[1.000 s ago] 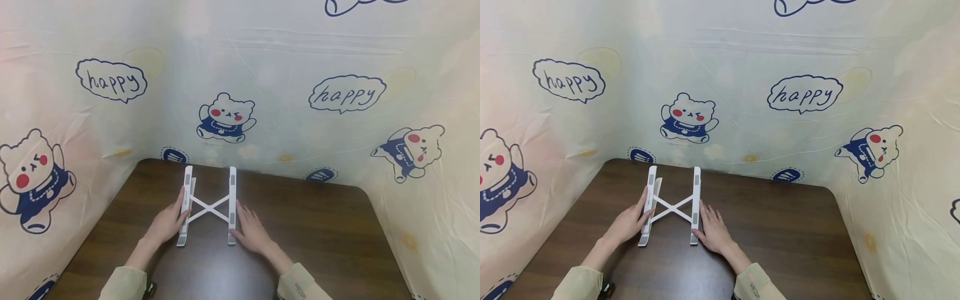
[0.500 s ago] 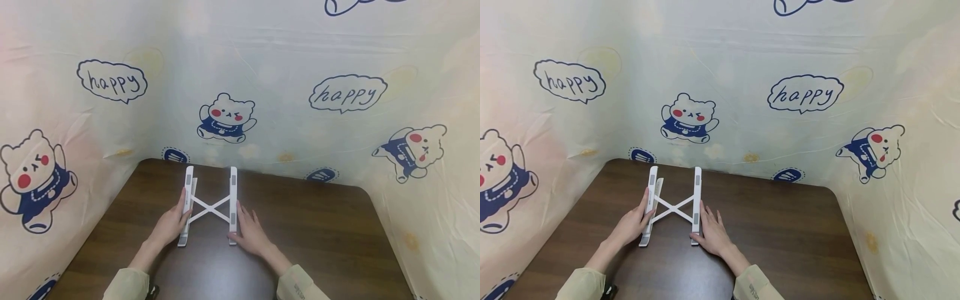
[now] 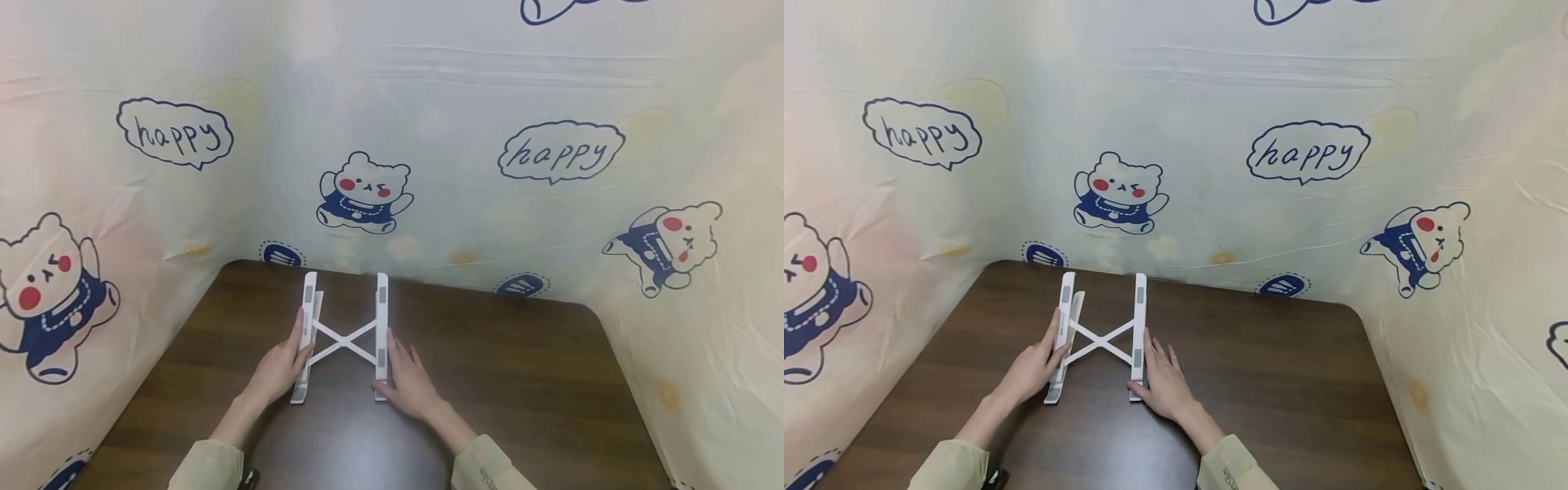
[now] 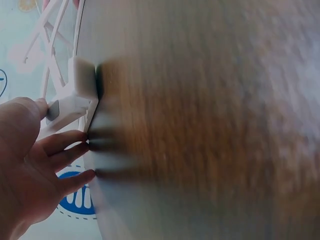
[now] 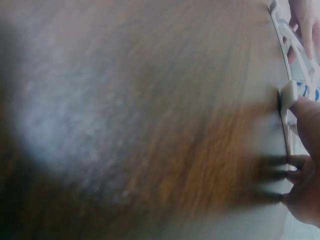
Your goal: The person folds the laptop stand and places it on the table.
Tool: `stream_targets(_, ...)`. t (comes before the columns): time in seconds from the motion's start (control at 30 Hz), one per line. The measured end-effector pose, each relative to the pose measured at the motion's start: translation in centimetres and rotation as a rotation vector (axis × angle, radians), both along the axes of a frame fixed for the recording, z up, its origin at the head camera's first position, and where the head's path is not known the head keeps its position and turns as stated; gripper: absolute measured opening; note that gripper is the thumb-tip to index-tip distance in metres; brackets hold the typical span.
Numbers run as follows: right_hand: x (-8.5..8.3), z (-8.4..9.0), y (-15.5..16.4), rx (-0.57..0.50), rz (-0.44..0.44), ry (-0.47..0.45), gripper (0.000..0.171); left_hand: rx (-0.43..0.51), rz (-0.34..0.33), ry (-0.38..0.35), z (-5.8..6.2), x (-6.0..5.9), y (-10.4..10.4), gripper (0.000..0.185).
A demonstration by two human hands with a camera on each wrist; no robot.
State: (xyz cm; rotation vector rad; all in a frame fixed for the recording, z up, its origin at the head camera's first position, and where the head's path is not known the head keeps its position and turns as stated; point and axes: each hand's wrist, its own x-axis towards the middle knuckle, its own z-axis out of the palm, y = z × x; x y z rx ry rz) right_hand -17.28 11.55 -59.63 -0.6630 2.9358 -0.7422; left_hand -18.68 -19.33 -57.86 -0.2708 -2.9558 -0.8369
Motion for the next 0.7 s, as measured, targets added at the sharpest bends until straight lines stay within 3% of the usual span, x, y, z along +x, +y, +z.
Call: stream_targets(0.7,0.1,-0.4,1.1,-0.015,-0.009,0.007,0.114,0.008,0.005,-0.02,-0.1,-0.2,1.1,0.088)
